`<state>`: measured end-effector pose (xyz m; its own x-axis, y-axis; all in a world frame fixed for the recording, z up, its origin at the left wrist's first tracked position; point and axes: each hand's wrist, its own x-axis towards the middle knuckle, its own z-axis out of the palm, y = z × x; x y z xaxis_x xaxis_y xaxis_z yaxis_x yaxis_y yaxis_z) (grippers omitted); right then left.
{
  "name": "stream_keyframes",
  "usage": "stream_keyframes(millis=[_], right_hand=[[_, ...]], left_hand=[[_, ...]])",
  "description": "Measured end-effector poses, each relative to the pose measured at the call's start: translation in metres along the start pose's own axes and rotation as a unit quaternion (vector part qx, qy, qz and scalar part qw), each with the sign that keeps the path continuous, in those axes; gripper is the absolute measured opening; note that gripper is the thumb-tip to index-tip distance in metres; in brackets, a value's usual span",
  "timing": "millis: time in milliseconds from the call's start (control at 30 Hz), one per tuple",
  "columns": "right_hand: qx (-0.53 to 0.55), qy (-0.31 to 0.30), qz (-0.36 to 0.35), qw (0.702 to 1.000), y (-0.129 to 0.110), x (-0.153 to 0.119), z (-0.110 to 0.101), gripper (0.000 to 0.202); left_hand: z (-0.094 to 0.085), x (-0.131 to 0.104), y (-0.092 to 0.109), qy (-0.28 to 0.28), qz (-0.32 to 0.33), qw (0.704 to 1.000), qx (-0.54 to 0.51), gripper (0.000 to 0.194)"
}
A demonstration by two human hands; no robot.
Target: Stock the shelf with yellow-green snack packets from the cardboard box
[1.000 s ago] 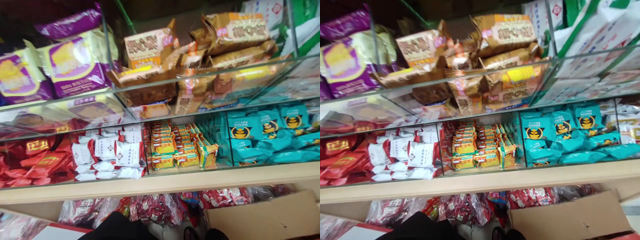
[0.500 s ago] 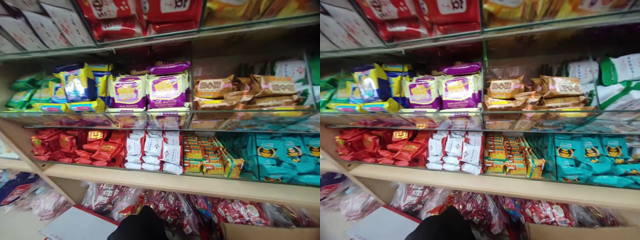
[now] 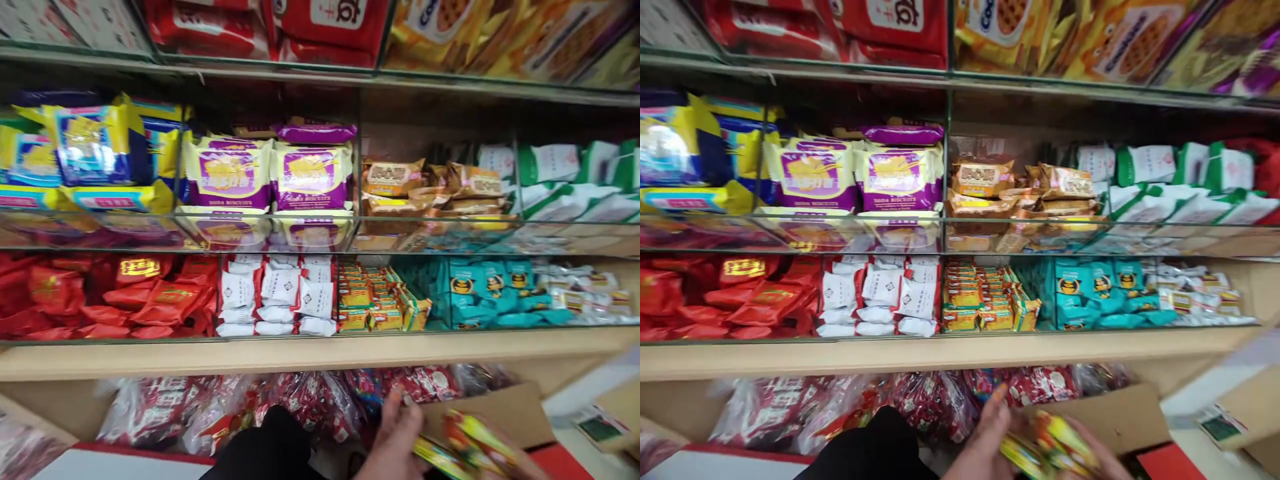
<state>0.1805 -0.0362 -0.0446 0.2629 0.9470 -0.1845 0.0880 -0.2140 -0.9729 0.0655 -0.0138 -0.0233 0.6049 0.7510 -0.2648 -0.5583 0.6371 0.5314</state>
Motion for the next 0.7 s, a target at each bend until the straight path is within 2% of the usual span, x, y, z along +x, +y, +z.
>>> stream_keyframes(millis=[33, 67, 100, 133, 200, 300, 400, 567, 700], right_hand=[[0.028, -0.021, 0.002, 0.999, -0.006, -0.004, -0.007, 0.048], [0.062, -0.047, 0.002, 0.997, -0.012, -0.006, -0.01, 0.053], [0.096, -0.071, 0.0, 0.993, -0.018, -0.008, -0.009, 0.056], [0.122, -0.09, 0.0, 0.988, -0.024, -0.009, -0.006, 0.057], [0.134, -0.108, 0.008, 0.985, -0.032, -0.01, 0.004, 0.057], [0.114, -0.157, 0.042, 0.98, -0.039, -0.014, 0.018, 0.06], [0.106, -0.201, 0.079, 0.971, -0.042, -0.02, 0.022, 0.057], [0.061, -0.194, 0.105, 0.973, -0.041, -0.021, 0.019, 0.057], [0.072, -0.148, 0.121, 0.979, -0.042, -0.017, 0.014, 0.055]], left_hand=[[0.002, -0.005, 0.008, 0.047, 0.021, 0.998, -0.045, 0.084], [0.004, -0.01, 0.017, 0.093, 0.061, 0.991, -0.074, 0.073], [0.004, -0.015, 0.025, 0.124, 0.094, 0.984, -0.088, 0.061], [0.003, -0.02, 0.032, 0.13, 0.101, 0.982, -0.089, 0.053], [-0.002, -0.027, 0.042, 0.115, 0.123, 0.984, -0.062, 0.045], [-0.012, -0.034, 0.045, 0.096, 0.084, 0.992, 0.001, 0.041], [-0.019, -0.037, 0.043, 0.093, 0.049, 0.994, 0.044, 0.036], [-0.019, -0.038, 0.04, 0.11, 0.048, 0.989, 0.09, 0.033], [-0.018, -0.039, 0.043, 0.107, 0.048, 0.985, 0.125, 0.059]])
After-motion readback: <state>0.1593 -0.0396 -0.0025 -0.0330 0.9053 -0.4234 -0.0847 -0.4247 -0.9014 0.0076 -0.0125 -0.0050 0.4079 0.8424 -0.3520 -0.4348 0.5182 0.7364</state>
